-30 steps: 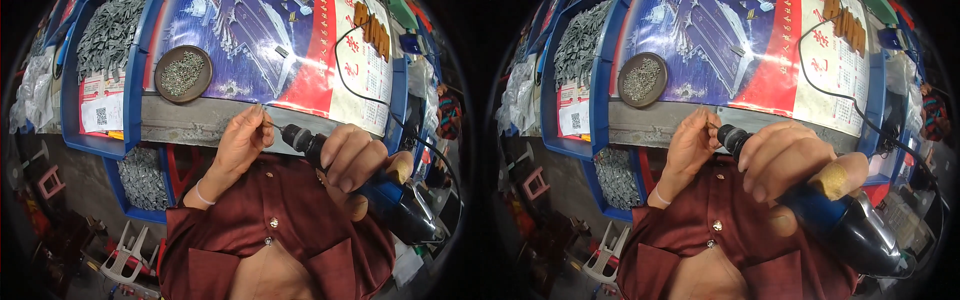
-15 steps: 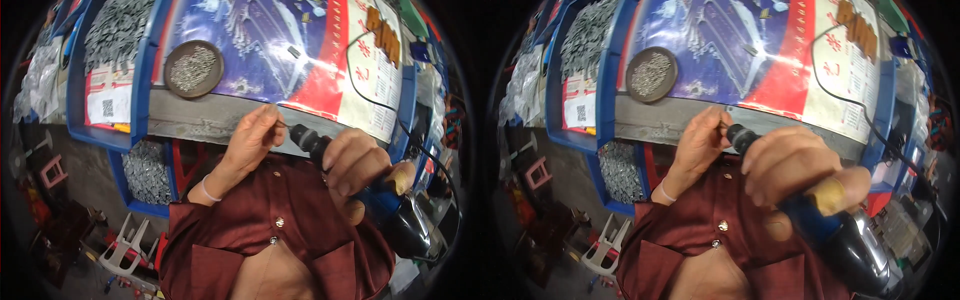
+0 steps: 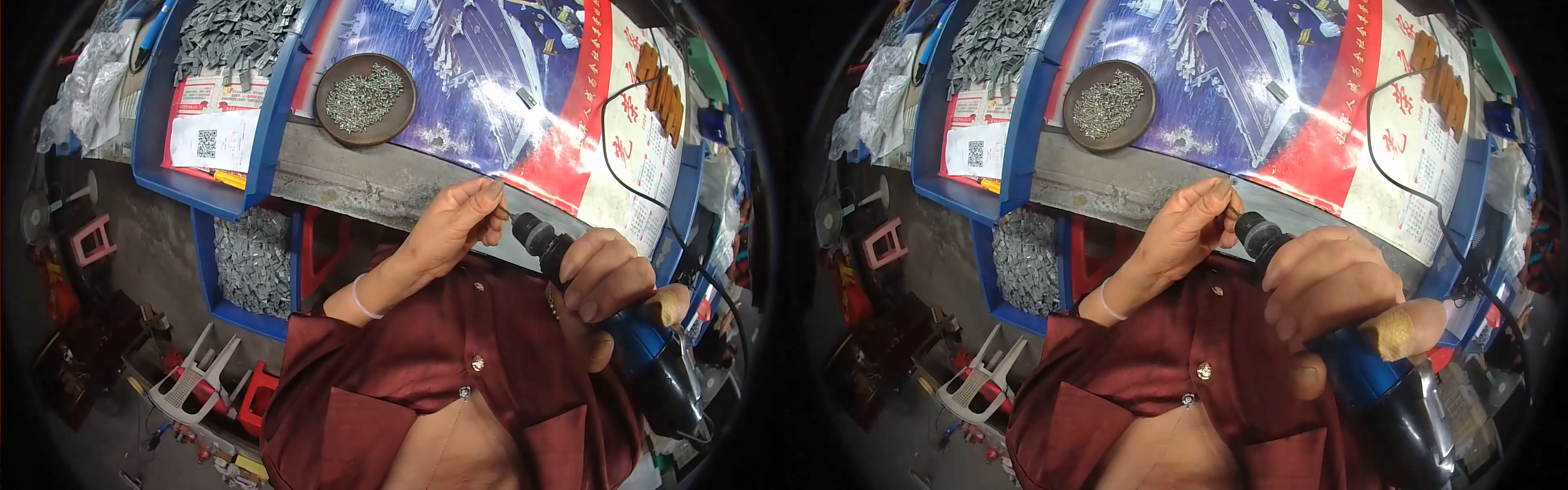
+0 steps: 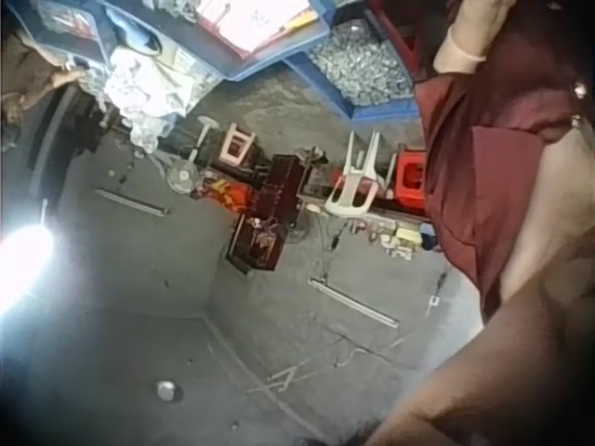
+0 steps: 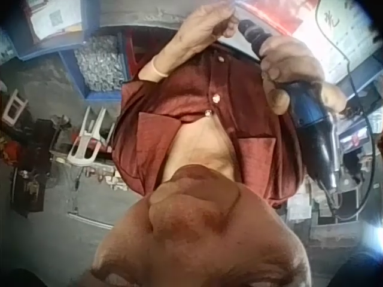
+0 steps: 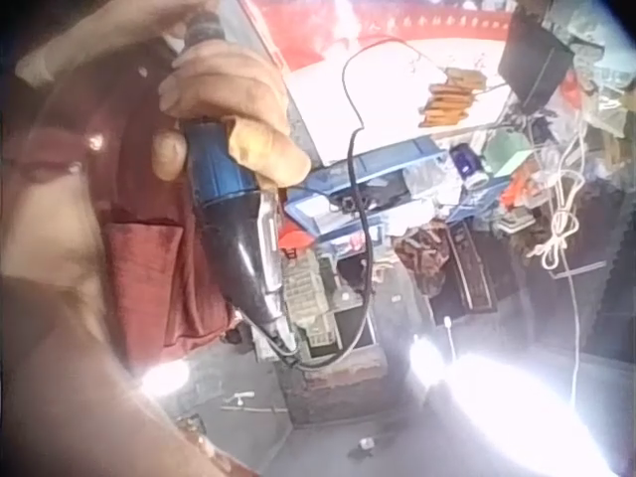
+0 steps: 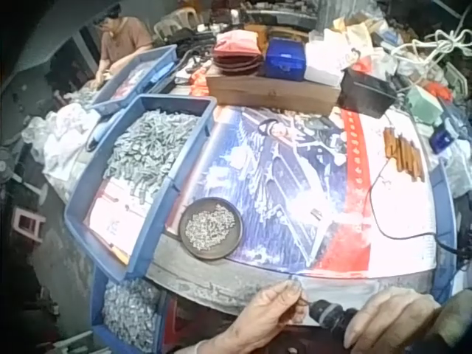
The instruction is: Assembling small metal components using an electric handheld screwdriver.
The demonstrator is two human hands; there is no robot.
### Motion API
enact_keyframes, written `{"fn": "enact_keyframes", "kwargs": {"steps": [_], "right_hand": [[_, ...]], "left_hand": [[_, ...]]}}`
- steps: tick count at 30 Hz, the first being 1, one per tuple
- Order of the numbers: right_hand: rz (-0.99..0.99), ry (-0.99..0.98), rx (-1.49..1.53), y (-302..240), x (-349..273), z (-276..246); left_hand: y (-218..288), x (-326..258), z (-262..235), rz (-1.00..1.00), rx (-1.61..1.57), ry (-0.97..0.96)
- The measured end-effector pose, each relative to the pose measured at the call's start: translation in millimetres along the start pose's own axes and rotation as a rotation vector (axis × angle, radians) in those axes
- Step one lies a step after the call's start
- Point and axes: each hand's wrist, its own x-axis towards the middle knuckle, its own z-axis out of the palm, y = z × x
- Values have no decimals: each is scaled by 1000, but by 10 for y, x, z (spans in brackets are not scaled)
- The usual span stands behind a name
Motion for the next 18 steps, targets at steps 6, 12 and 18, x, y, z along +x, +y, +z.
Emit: {"fn": "enact_keyframes", "kwargs": {"steps": [6, 12, 18], "right_hand": [[-54, 70, 86, 48, -47, -16], [-81, 40, 96, 17, -26, -71], [-70, 59, 94, -46, -8, -171]], "left_hand": [[-3, 12, 8, 24, 19, -42], [-3, 20, 55, 4, 12, -37], [8, 72, 67, 4, 40, -33]]}}
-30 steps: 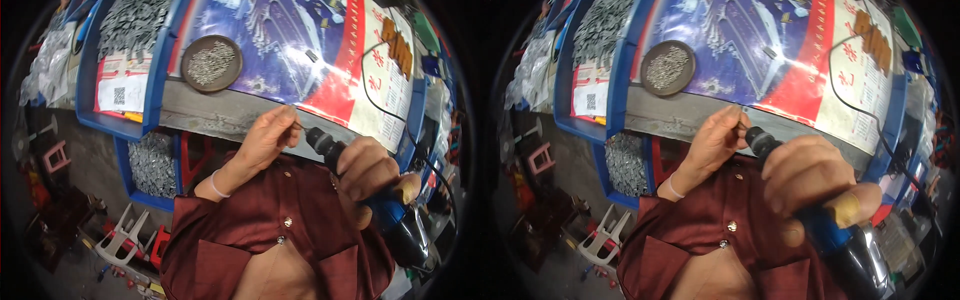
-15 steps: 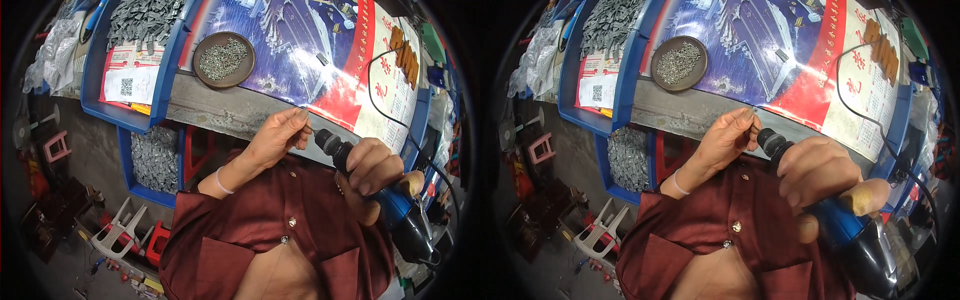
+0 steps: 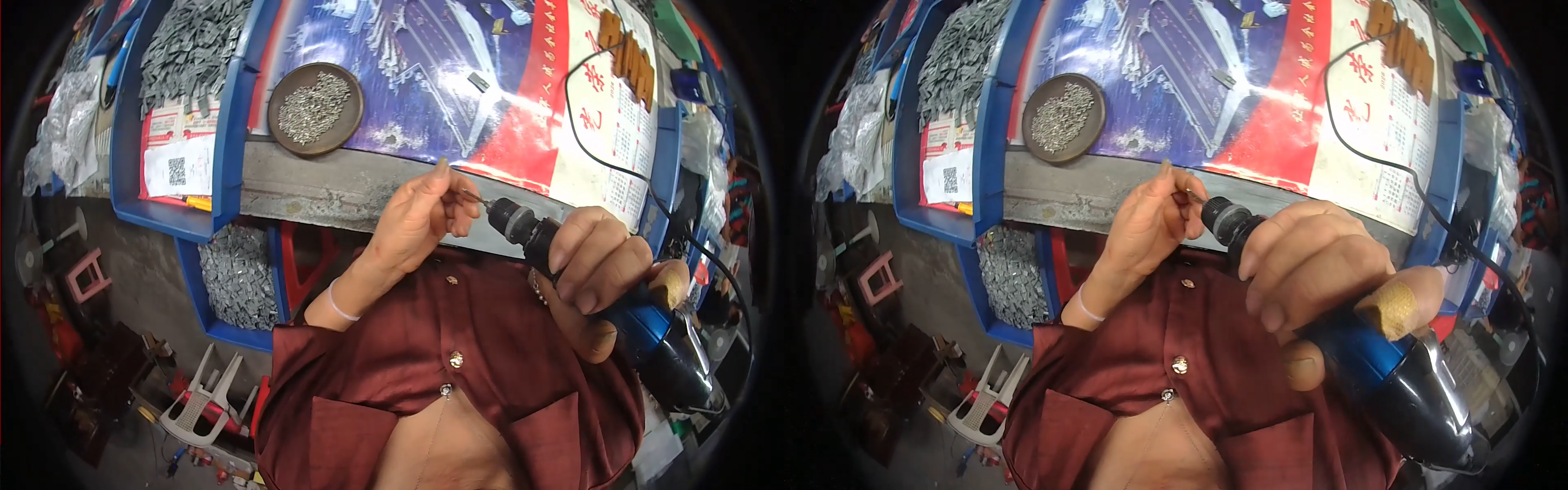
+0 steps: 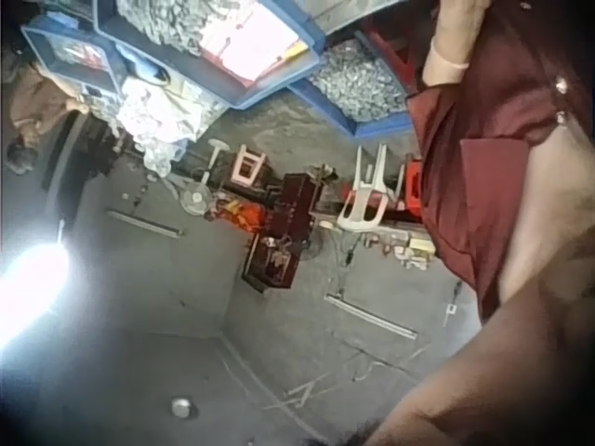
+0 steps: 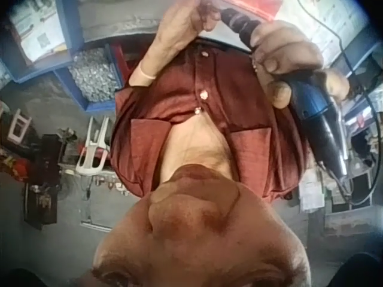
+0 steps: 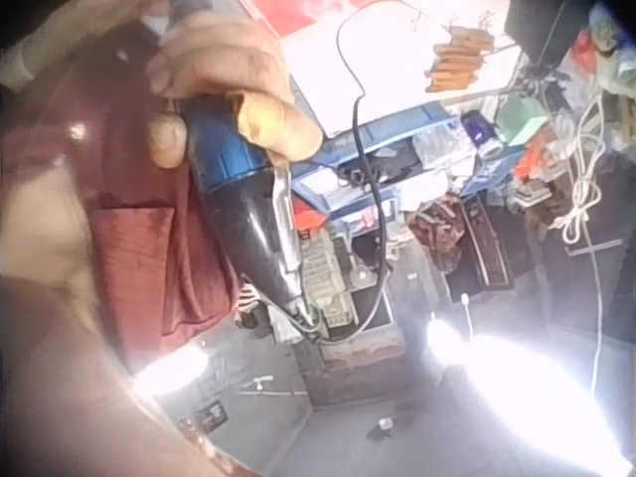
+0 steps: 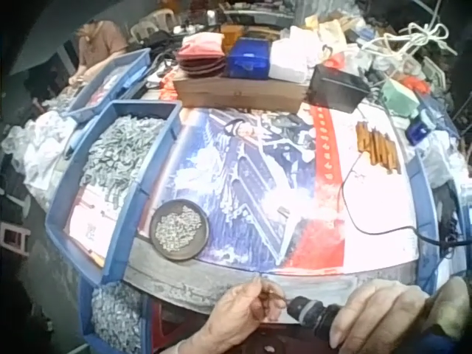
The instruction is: Assembling small metal components using an electric handheld screwdriver.
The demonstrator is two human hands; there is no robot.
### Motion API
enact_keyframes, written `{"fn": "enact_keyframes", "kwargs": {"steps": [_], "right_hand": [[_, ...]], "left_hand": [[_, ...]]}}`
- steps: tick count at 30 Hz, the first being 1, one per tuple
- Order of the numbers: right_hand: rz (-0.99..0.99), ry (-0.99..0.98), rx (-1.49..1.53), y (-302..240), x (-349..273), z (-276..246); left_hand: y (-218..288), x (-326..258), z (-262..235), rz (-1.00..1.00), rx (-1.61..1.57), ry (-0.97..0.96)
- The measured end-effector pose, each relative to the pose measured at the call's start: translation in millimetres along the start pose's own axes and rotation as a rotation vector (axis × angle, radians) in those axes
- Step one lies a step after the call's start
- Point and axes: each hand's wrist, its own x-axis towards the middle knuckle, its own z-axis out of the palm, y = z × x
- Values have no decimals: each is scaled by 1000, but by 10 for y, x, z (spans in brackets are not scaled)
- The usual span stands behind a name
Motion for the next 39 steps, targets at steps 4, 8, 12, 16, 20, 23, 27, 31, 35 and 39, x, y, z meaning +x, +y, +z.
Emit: {"fn": "enact_keyframes", "kwargs": {"steps": [4, 8, 12, 16, 20, 23, 27, 31, 35, 39], "right_hand": [[-34, 29, -30, -32, -4, -49], [-75, 95, -47, 16, -54, -46], [-146, 282, -83, 10, -71, 3], [-225, 342, -117, 23, -174, -35], [-227, 352, -134, 39, -219, -131], [-210, 337, -128, 52, -190, -163], [-187, 328, -130, 89, -188, -150], [-208, 310, -146, 142, -209, -164], [-190, 330, -183, 166, -186, -113], [-138, 254, -170, 219, -212, -148]], "left_hand": [[80, 70, 44, 77, 140, 53], [293, 222, 108, 416, 827, 192], [448, 715, 156, 839, 1584, 171], [444, 1147, 59, 833, 1836, 191], [433, 1272, -81, 778, 1869, 169], [455, 1249, -108, 768, 1863, 185], [400, 1083, -110, 746, 1884, 160], [304, 779, -135, 718, 1865, 111], [164, 545, -81, 672, 1892, 215], [49, 468, -85, 666, 1909, 274]]}}
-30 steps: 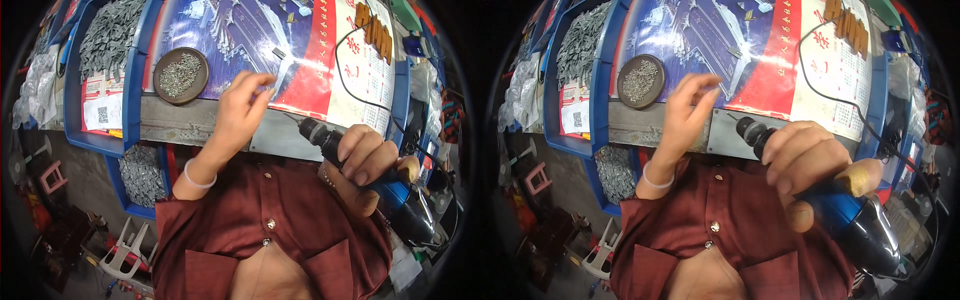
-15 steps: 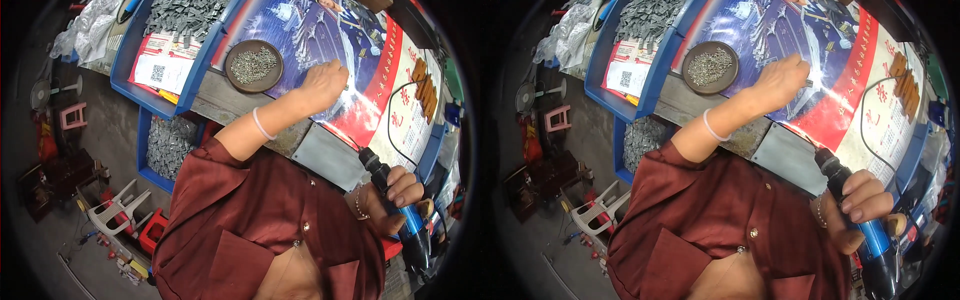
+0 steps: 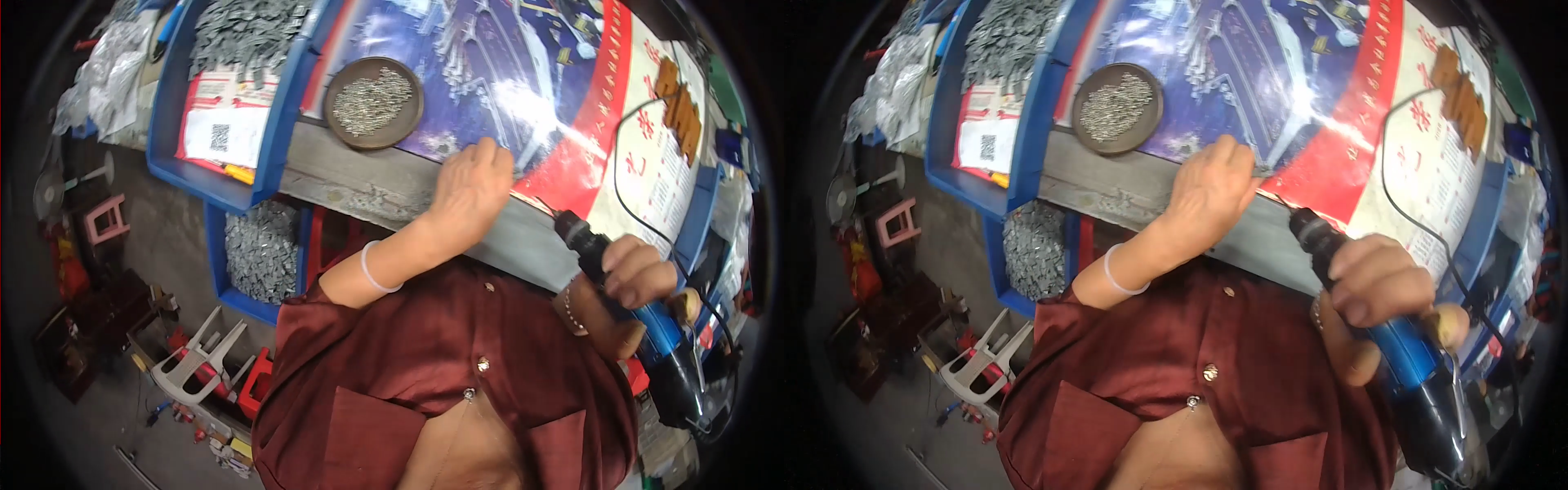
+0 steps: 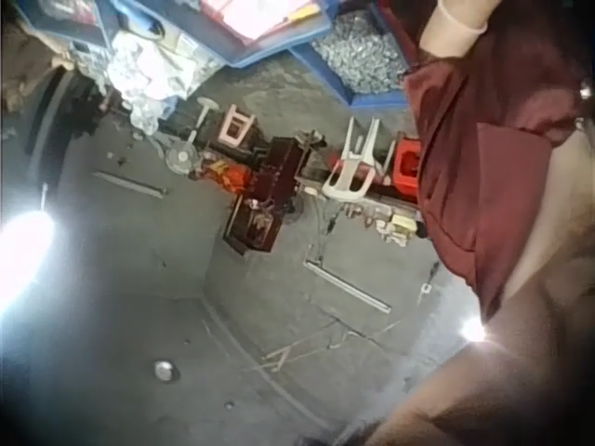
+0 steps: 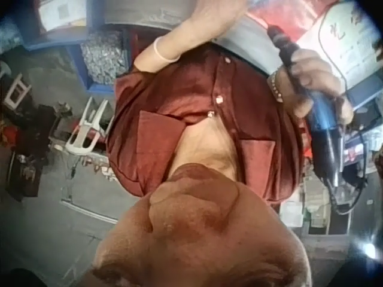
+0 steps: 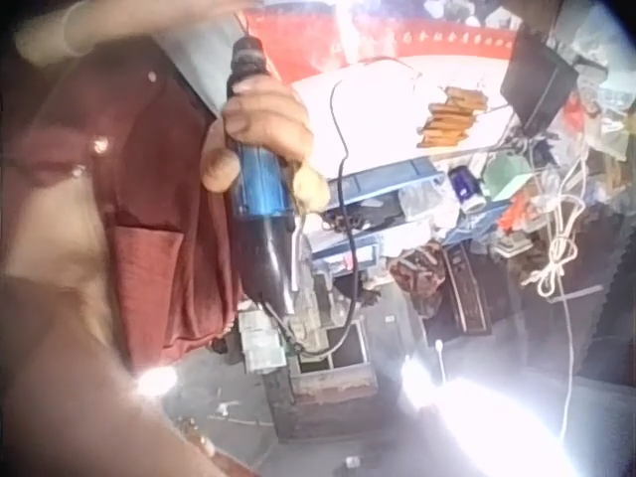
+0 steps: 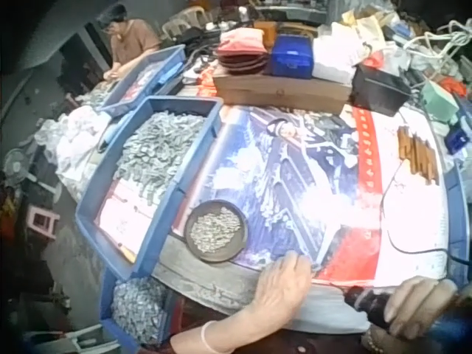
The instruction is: Assembling small metal components using an electric handheld screwdriver.
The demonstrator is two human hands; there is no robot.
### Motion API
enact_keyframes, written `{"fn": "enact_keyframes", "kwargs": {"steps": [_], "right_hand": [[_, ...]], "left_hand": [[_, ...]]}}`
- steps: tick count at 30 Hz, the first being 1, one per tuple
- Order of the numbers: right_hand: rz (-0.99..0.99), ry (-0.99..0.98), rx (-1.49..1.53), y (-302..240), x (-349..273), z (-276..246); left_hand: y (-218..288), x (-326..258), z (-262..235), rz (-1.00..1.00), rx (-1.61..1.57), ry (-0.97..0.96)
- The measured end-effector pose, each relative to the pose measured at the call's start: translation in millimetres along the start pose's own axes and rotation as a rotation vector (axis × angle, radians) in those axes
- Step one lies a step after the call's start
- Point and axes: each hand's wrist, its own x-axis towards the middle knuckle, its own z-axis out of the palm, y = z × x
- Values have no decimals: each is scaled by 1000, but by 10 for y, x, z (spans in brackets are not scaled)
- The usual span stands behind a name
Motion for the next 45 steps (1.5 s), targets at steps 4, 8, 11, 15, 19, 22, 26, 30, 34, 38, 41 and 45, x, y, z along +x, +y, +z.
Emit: {"fn": "enact_keyframes", "kwargs": {"steps": [4, 8, 11, 15, 19, 22, 26, 30, 34, 38, 41, 45], "right_hand": [[115, -168, 14, 34, 63, -40], [166, -244, 40, 153, 7, -112], [221, -222, 31, 183, -18, -89], [204, -285, -78, 309, -7, -120], [181, -346, -164, 382, -15, -126], [185, -327, -150, 409, -45, -120], [182, -321, -137, 439, -47, -123], [232, -407, -159, 426, -11, -160], [215, -165, -42, 446, -96, -62], [244, -438, -160, 454, -13, -143], [233, -373, -187, 453, -30, -105], [249, -400, -202, 456, -8, -78]], "left_hand": [[20, 0, -23, 8, 21, 28], [19, 7, -48, -38, -32, 36], [14, 13, -40, -42, -47, 27], [19, 24, -25, -52, -45, 26], [-10, 16, 24, -52, -43, 46], [-27, 13, 31, -46, -39, 45], [-34, 18, 28, -43, -37, 35], [-42, 15, 22, -35, -44, 39], [-38, 23, 29, -30, -55, 42], [-50, 13, 17, -38, -58, 38], [-46, 18, 9, -38, -75, 8], [-56, 16, 71, 34, -120, 61]]}}
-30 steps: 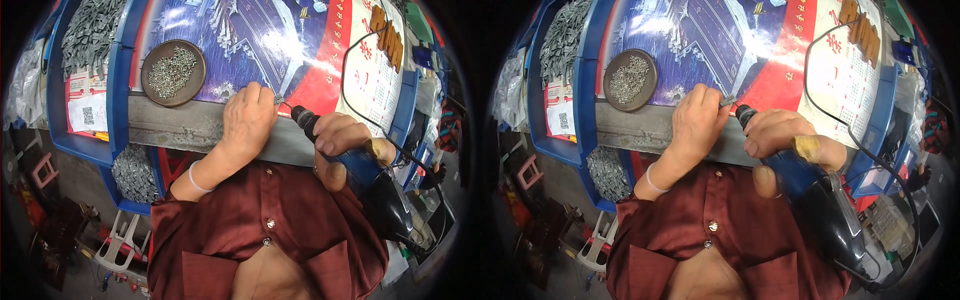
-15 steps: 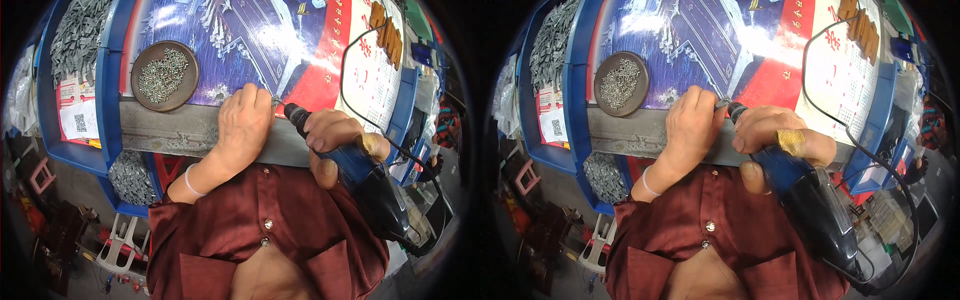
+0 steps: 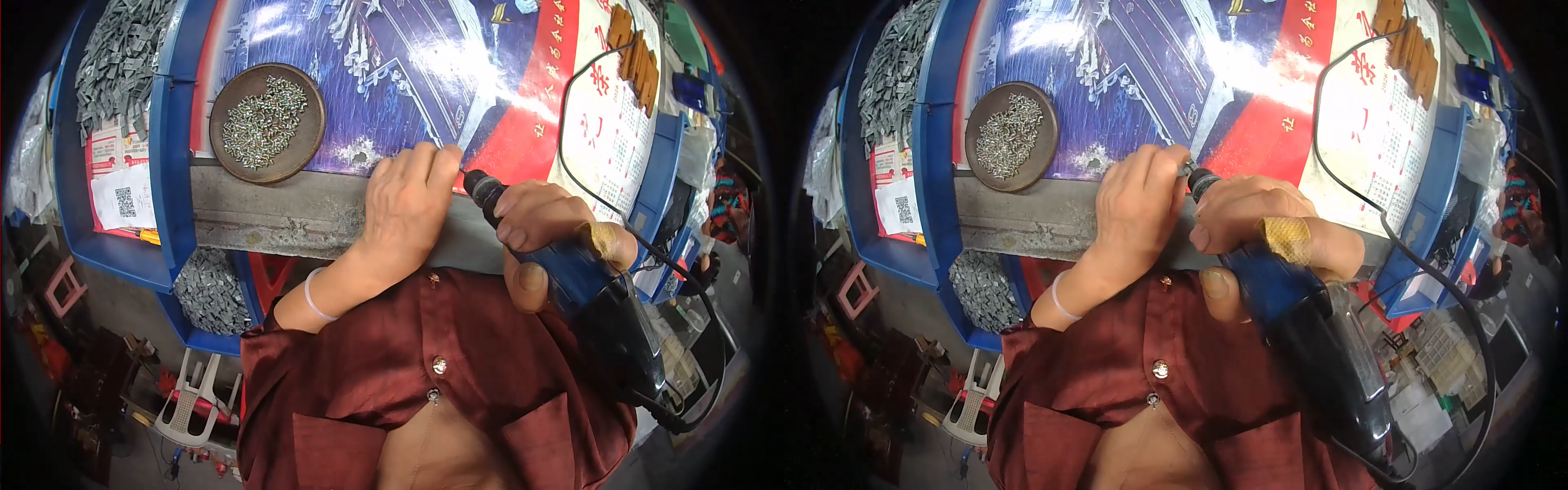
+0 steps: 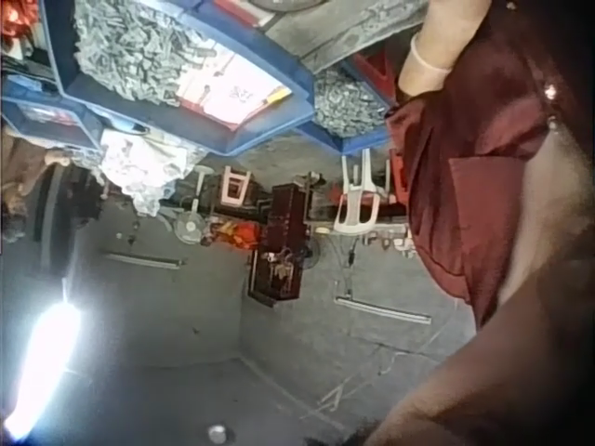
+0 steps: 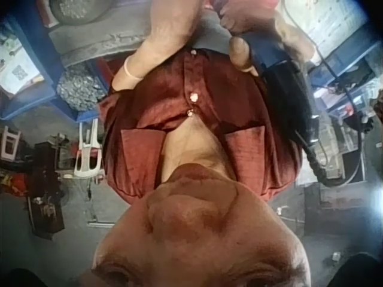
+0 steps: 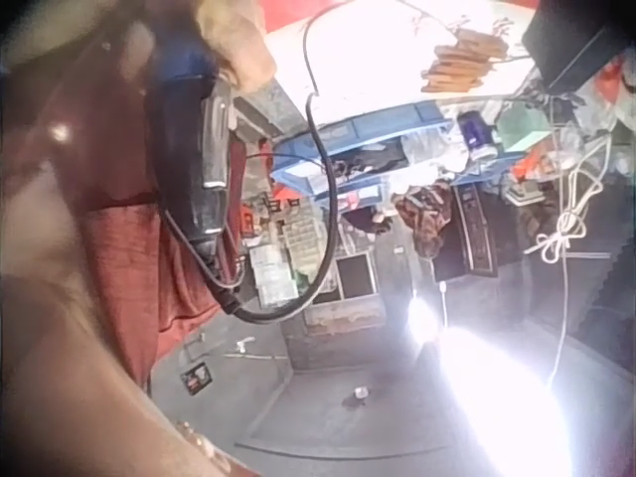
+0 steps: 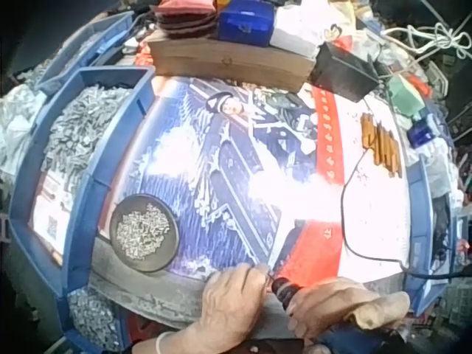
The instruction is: Assembling small metal components using an electric handheld screwdriver.
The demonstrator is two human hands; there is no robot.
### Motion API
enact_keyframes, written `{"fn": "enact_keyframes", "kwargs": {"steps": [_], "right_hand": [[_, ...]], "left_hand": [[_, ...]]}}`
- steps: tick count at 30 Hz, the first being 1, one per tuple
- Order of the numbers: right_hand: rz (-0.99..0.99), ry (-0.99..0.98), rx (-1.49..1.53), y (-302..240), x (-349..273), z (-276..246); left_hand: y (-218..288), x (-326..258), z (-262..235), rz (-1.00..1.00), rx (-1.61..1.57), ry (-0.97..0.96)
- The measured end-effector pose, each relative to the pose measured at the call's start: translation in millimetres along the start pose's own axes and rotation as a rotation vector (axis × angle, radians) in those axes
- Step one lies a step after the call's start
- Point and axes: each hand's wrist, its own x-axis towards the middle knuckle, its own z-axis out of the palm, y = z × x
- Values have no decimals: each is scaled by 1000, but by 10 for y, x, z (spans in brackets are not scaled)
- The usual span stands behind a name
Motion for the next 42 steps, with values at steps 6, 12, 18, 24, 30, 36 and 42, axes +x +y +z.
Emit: {"fn": "enact_keyframes", "kwargs": {"steps": [6, 12, 18, 24, 30, 36, 42], "right_hand": [[56, 21, 4, -60, 103, 82], [82, 155, 155, -11, 206, 147], [103, -3, -7, 26, 241, 121], [100, -122, 34, 16, 247, 75], [-11, 81, 201, 163, 52, 91], [201, 403, 353, -10, -32, 45], [254, 372, 181, -297, 39, -117]], "left_hand": [[-46, -4, 37, -21, -123, 71], [-69, -12, 29, -47, -169, 73], [-53, -13, 40, -59, -176, 52], [-42, -20, 50, -69, -164, 74], [-38, 33, -13, -58, -118, 42], [46, 96, -64, -110, -49, -96], [141, 29, -79, -121, 108, -115]]}}
